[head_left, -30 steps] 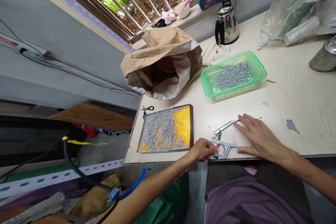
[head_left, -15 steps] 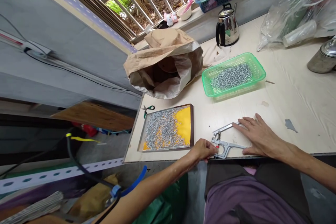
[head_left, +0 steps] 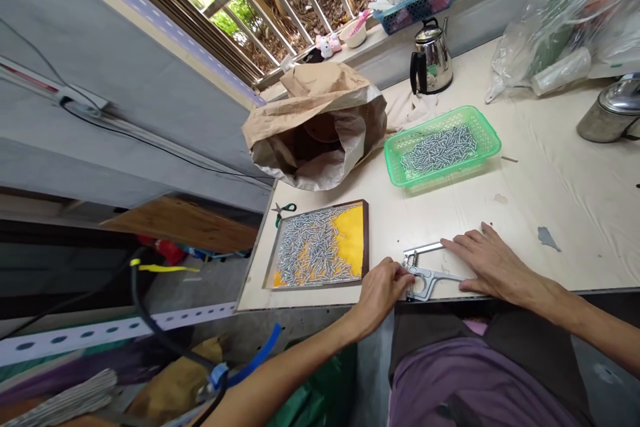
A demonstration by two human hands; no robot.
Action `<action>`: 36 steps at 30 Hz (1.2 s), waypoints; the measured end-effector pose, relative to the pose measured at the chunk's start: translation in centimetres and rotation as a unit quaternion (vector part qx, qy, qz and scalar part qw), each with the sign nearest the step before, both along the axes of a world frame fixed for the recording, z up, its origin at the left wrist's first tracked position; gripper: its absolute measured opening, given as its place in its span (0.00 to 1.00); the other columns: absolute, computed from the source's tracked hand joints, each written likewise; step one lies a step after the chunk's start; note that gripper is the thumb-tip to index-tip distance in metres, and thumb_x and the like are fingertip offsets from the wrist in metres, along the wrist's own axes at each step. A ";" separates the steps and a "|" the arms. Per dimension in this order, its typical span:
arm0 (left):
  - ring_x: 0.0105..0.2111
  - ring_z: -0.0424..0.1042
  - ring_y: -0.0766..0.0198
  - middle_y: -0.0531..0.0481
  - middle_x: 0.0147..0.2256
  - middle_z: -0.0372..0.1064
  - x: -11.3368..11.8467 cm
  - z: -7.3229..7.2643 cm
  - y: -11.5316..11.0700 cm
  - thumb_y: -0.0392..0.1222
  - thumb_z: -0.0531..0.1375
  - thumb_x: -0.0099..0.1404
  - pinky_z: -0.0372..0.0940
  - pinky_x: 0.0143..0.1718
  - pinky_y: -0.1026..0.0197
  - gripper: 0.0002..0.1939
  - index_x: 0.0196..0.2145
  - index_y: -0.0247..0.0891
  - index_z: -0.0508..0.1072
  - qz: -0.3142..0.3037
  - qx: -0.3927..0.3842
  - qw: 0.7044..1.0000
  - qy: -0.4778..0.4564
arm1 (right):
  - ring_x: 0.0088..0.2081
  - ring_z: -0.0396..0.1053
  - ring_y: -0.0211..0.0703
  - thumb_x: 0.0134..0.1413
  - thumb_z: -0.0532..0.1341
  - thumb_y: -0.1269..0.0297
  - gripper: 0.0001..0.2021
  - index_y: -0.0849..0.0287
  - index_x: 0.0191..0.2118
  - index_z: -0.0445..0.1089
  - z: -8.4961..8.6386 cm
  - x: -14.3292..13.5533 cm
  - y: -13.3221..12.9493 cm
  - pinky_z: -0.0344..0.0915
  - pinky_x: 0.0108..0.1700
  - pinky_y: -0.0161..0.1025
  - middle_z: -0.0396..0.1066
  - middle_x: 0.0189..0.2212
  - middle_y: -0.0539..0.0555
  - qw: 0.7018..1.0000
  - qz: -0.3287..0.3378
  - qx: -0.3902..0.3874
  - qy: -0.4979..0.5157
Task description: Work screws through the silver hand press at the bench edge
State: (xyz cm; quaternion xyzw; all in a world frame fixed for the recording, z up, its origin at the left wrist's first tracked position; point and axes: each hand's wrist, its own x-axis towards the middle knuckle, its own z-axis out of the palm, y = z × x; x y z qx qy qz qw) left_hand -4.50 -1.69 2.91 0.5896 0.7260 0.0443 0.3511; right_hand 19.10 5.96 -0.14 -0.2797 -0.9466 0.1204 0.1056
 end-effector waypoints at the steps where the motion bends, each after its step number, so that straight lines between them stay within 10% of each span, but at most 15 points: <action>1: 0.34 0.68 0.61 0.48 0.32 0.69 0.5 0.1 0.0 0.46 0.59 0.61 0.64 0.36 0.61 0.10 0.32 0.36 0.74 -0.047 0.058 0.997 0.018 | 0.44 0.66 0.54 0.44 0.67 0.57 0.35 0.57 0.59 0.58 0.0 0.0 -0.1 0.53 0.53 0.58 0.71 0.43 0.59 1.000 0.000 0.002 0.004; 10: 0.45 0.64 0.51 0.40 0.47 0.64 4.8 -1.9 3.7 0.45 0.63 0.60 0.65 0.47 0.48 0.29 0.54 0.34 0.58 -0.340 0.195 0.918 0.055 | 0.45 0.65 0.53 0.44 0.67 0.63 0.38 0.61 0.60 0.52 -0.3 -0.1 -1.2 0.59 0.48 0.51 0.70 0.44 0.59 0.999 -0.038 0.004 0.019; 15: 0.45 0.62 0.49 0.38 0.47 0.61 4.4 -2.2 4.4 0.47 0.65 0.57 0.65 0.45 0.47 0.35 0.56 0.32 0.54 -0.353 0.192 0.915 0.033 | 0.44 0.64 0.55 0.41 0.69 0.59 0.31 0.62 0.52 0.61 -0.6 -0.3 -1.4 0.63 0.42 0.47 0.68 0.42 0.60 0.996 -0.091 -0.002 -0.005; 27: 0.38 0.64 0.57 0.45 0.35 0.65 4.6 -3.9 7.1 0.47 0.51 0.69 0.64 0.40 0.54 0.12 0.39 0.36 0.67 -0.324 0.241 0.914 0.031 | 0.35 0.64 0.45 0.58 0.57 0.69 0.03 0.58 0.36 0.69 -0.1 -0.5 2.1 0.61 0.38 0.40 0.68 0.32 0.54 0.998 -0.055 -0.004 0.028; 36: 0.37 0.66 0.58 0.46 0.33 0.66 4.9 -4.2 7.4 0.45 0.49 0.71 0.66 0.40 0.55 0.13 0.35 0.35 0.68 -0.326 0.257 0.908 0.066 | 0.35 0.65 0.44 0.63 0.51 0.63 0.12 0.59 0.32 0.69 0.3 -0.2 4.4 0.63 0.38 0.40 0.67 0.29 0.55 0.996 0.011 -0.069 0.046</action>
